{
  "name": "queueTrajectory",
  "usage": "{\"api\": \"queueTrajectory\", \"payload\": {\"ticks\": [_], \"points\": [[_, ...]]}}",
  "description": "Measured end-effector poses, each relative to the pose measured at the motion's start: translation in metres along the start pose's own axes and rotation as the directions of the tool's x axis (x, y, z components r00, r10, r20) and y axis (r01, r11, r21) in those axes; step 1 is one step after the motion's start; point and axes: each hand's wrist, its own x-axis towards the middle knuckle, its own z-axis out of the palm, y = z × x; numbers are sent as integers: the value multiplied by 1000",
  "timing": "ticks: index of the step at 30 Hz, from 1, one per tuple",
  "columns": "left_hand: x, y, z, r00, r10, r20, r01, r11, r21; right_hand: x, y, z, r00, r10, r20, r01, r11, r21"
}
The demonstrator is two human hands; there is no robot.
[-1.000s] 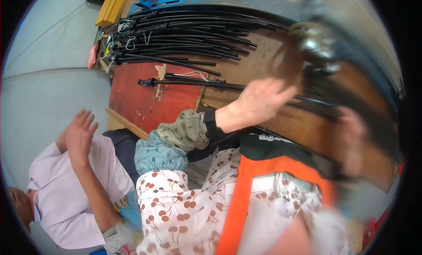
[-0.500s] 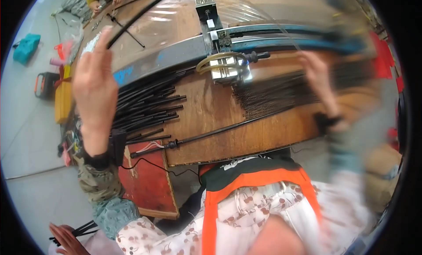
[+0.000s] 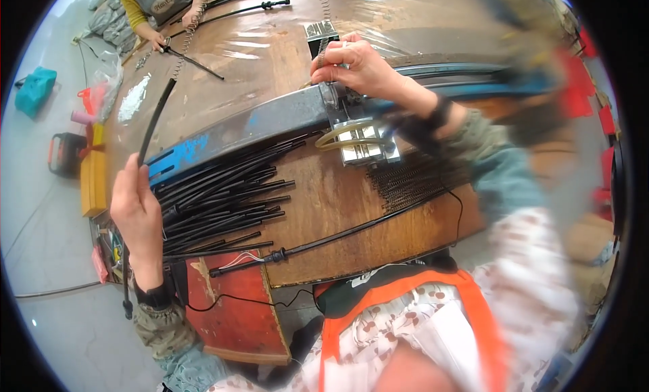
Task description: The worker is using a specialized machine to bend and process metal wires on a wooden workbench.
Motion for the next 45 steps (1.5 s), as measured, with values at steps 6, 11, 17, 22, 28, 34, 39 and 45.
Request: {"api": "queueTrajectory", "payload": {"ticks": [6, 11, 17, 22, 28, 34, 39, 45], "points": [[-9, 6, 29, 1000, 2, -25, -4, 997, -80, 8, -12, 17, 970, -3, 244, 43, 987, -157], [-1, 4, 42, 998, 44, 34, -42, 997, -61, -5, -6, 1, 977, -156, 146, 203, 891, -405], [14, 13, 76, 987, 77, 140, -74, 997, -31, -138, 64, -130, 1000, 9, 18, 5, 748, -663], [55, 94, 164, 917, 363, 164, -317, 914, -252, -221, 97, -219, 982, 187, -28, -135, 589, -796], [54, 113, 203, 943, 312, 118, -262, 912, -316, -235, 105, -207, 950, 281, -133, -296, 684, -667], [47, 117, 212, 970, 240, 47, -204, 901, -384, -231, 105, -194, 968, 193, -158, -247, 655, -714], [41, 113, 216, 975, 223, -25, -210, 870, -446, -242, 111, -193, 957, 193, -217, -290, 661, -692], [62, 116, 221, 921, 345, 180, -226, 850, -476, -220, 60, -185, 986, 126, -105, -163, 683, -712]]}}
